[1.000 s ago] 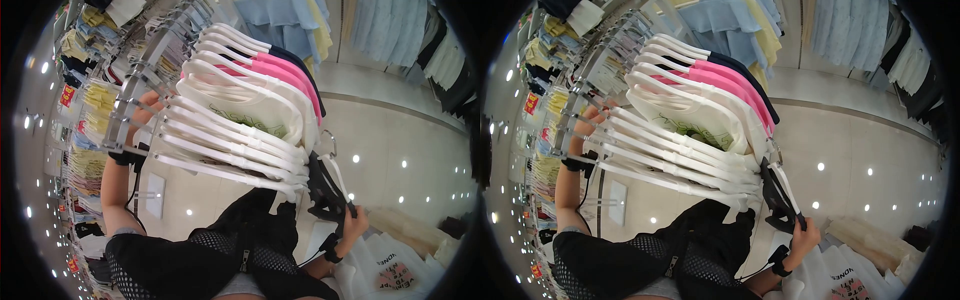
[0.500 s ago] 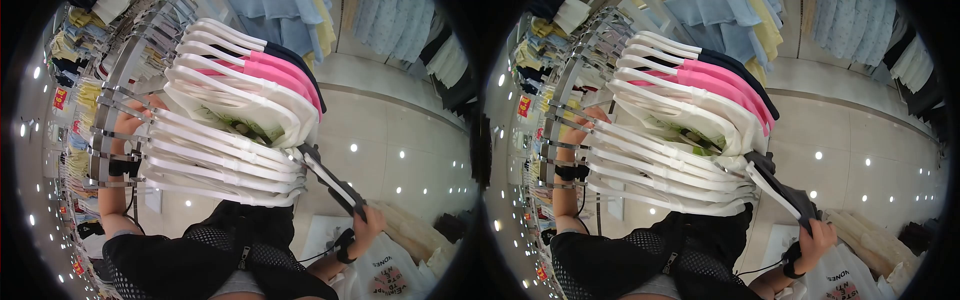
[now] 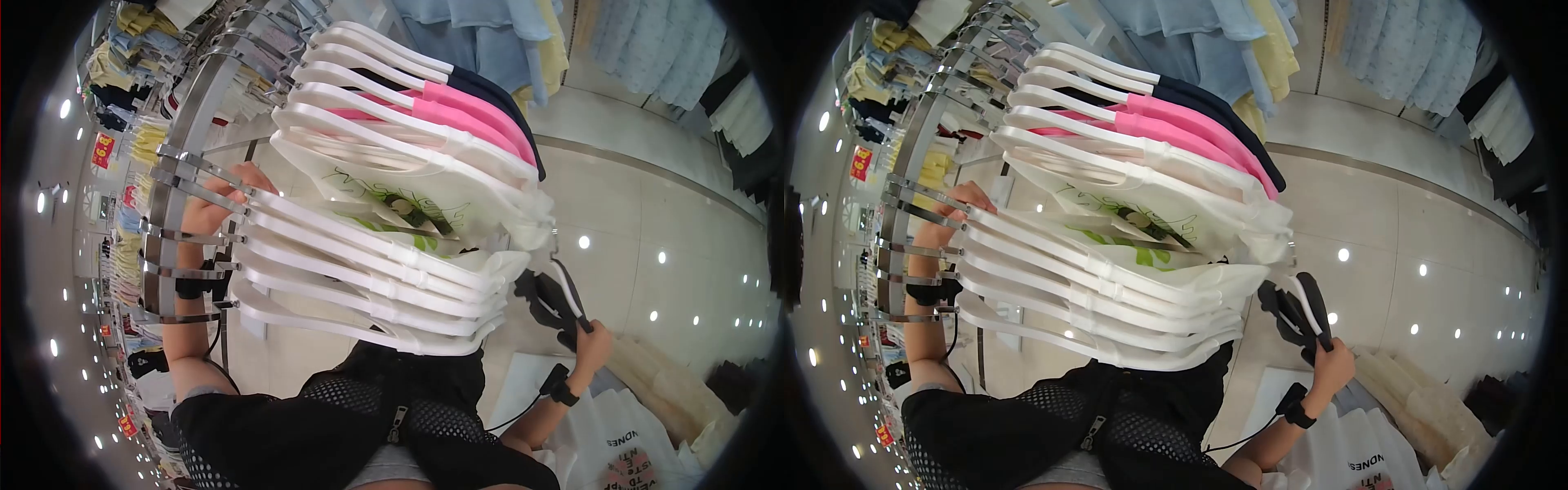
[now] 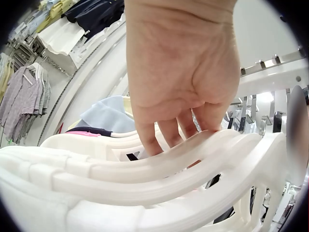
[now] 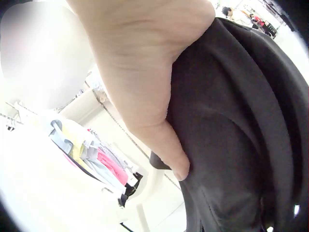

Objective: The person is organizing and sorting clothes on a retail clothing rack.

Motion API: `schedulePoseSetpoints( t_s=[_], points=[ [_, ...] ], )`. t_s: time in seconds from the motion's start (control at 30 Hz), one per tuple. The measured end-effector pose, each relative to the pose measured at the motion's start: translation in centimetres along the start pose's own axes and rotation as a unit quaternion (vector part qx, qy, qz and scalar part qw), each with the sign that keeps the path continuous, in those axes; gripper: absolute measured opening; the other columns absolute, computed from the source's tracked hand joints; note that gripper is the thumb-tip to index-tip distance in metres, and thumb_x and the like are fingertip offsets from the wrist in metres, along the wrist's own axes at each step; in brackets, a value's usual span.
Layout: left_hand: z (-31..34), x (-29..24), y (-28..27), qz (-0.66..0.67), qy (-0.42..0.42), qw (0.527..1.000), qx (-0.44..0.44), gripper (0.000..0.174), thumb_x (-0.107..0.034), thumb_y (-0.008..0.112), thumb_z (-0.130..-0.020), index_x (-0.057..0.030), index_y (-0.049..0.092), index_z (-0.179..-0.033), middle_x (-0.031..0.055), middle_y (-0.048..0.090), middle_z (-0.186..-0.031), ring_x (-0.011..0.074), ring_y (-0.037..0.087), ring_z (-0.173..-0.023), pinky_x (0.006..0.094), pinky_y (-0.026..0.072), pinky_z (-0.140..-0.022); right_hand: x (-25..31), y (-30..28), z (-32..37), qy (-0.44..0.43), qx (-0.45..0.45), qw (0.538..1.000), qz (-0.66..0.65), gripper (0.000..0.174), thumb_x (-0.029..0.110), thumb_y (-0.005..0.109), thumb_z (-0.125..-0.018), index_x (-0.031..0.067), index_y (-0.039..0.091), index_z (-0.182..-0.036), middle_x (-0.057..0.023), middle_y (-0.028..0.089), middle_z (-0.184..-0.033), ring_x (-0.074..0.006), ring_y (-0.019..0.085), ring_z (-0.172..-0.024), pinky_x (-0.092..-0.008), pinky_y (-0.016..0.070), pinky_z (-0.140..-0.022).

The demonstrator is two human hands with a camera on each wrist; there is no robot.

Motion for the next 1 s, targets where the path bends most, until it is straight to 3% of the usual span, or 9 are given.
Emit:
schedulePoseSetpoints(
  t_s=[0.2, 0.3, 0.47, 0.67, 0.73, 0.77, 0.83, 0.93, 1.0],
  points=[
    [-1.8, -0.6, 0.1, -0.012, 0.027, 0.999, -0.019, 0.035, -0.031, 0.054, -0.094, 0.0016, 0.061, -0.106, 0.0123, 0.062, -0.105, 0.0209, 0.057, -0.098, 0.0336, 0.0425, -0.089, -2.1, -2.0, 1.6, 0.092, -0.056, 0.994, 0.003, 0.028, 0.036, 0.071, -0.074, 0.0083, 0.066, -0.078, -0.0120, 0.064, -0.073, -0.0346, 0.062, -0.072, -0.0457, 0.0463, -0.060],
    [-2.6, 0.3, -1.0, -0.044, 0.018, 0.997, -0.067, 0.026, -0.016, 0.047, -0.098, 0.0010, 0.055, -0.117, 0.0101, 0.061, -0.114, 0.0142, 0.055, -0.105, 0.0311, 0.0421, -0.093, -2.6, -2.4, 2.3, 0.094, -0.066, 0.993, -0.018, 0.031, 0.038, 0.071, -0.074, 0.0078, 0.065, -0.076, -0.0112, 0.064, -0.072, -0.0354, 0.061, -0.071, -0.0461, 0.0449, -0.060],
    [-3.8, 1.0, -1.0, 0.015, -0.010, 0.995, -0.093, 0.026, -0.014, 0.048, -0.097, 0.0011, 0.054, -0.118, 0.0092, 0.059, -0.115, 0.0148, 0.053, -0.107, 0.0307, 0.0391, -0.096, -2.2, -3.1, 2.7, 0.090, -0.091, 0.990, -0.061, 0.033, 0.040, 0.072, -0.074, 0.0073, 0.064, -0.074, -0.0112, 0.064, -0.071, -0.0361, 0.060, -0.069, -0.0465, 0.0440, -0.059],
    [-2.5, -0.3, -1.3, 0.053, 0.149, 0.973, -0.166, 0.032, -0.022, 0.058, -0.089, -0.0003, 0.054, -0.112, 0.0102, 0.054, -0.113, 0.0205, 0.050, -0.111, 0.0325, 0.0394, -0.095, -2.0, -4.2, 2.9, 0.087, -0.114, 0.988, -0.060, 0.034, 0.041, 0.072, -0.074, 0.0075, 0.064, -0.074, -0.0114, 0.063, -0.067, -0.0369, 0.059, -0.067, -0.0465, 0.0439, -0.057],
    [-1.8, -0.1, -1.6, 0.137, 0.167, 0.974, -0.067, 0.032, -0.022, 0.065, -0.081, -0.0006, 0.059, -0.104, 0.0112, 0.057, -0.109, 0.0230, 0.053, -0.106, 0.0339, 0.0420, -0.091, -1.9, -4.3, 2.8, 0.074, -0.110, 0.989, -0.060, 0.034, 0.041, 0.072, -0.074, 0.0079, 0.064, -0.074, -0.0115, 0.063, -0.066, -0.0370, 0.059, -0.066, -0.0461, 0.0441, -0.057],
    [-1.4, -0.5, -1.5, 0.136, 0.165, 0.974, -0.070, 0.032, -0.022, 0.065, -0.081, -0.0006, 0.059, -0.104, 0.0112, 0.057, -0.109, 0.0230, 0.053, -0.106, 0.0339, 0.0420, -0.091, -1.8, -4.1, 2.7, 0.069, -0.103, 0.990, -0.063, 0.033, 0.040, 0.072, -0.074, 0.0083, 0.065, -0.074, -0.0115, 0.063, -0.066, -0.0368, 0.060, -0.065, -0.0457, 0.0443, -0.057],
    [-1.5, -1.0, 0.8, -0.027, -0.026, 0.997, 0.069, 0.023, -0.019, 0.067, -0.078, 0.0001, 0.062, -0.091, 0.0116, 0.061, -0.099, 0.0257, 0.059, -0.099, 0.0343, 0.0460, -0.086, -1.4, -3.9, 2.4, 0.063, -0.096, 0.991, -0.066, 0.032, 0.040, 0.072, -0.074, 0.0087, 0.065, -0.075, -0.0116, 0.063, -0.066, -0.0365, 0.060, -0.065, -0.0452, 0.0446, -0.057],
    [-1.5, 0.6, 0.6, -0.120, -0.022, 0.992, 0.022, 0.019, -0.007, 0.070, -0.077, 0.0001, 0.064, -0.094, 0.0133, 0.063, -0.105, 0.0245, 0.059, -0.101, 0.0352, 0.0457, -0.088, -0.7, -3.7, 2.0, 0.062, -0.094, 0.990, -0.082, 0.031, 0.039, 0.073, -0.074, 0.0084, 0.065, -0.074, -0.0116, 0.063, -0.066, -0.0359, 0.060, -0.064, -0.0446, 0.0449, -0.057],
    [-1.8, 1.8, 0.6, -0.033, -0.060, 0.997, -0.043, 0.020, -0.006, 0.067, -0.081, 0.0000, 0.064, -0.100, 0.0142, 0.064, -0.105, 0.0245, 0.063, -0.095, 0.0344, 0.0474, -0.085, -0.3, -3.7, 1.7, 0.047, -0.097, 0.991, -0.078, 0.031, 0.038, 0.073, -0.073, 0.0083, 0.065, -0.073, -0.0111, 0.063, -0.065, -0.0354, 0.060, -0.064, -0.0443, 0.0448, -0.056]
  ],
)
Point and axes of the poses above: each hand's wrist, its own z-axis away from the middle knuckle, its own y-axis out of the palm, x = y × z, the point moved 5 cm from there along -z, towards the middle knuckle
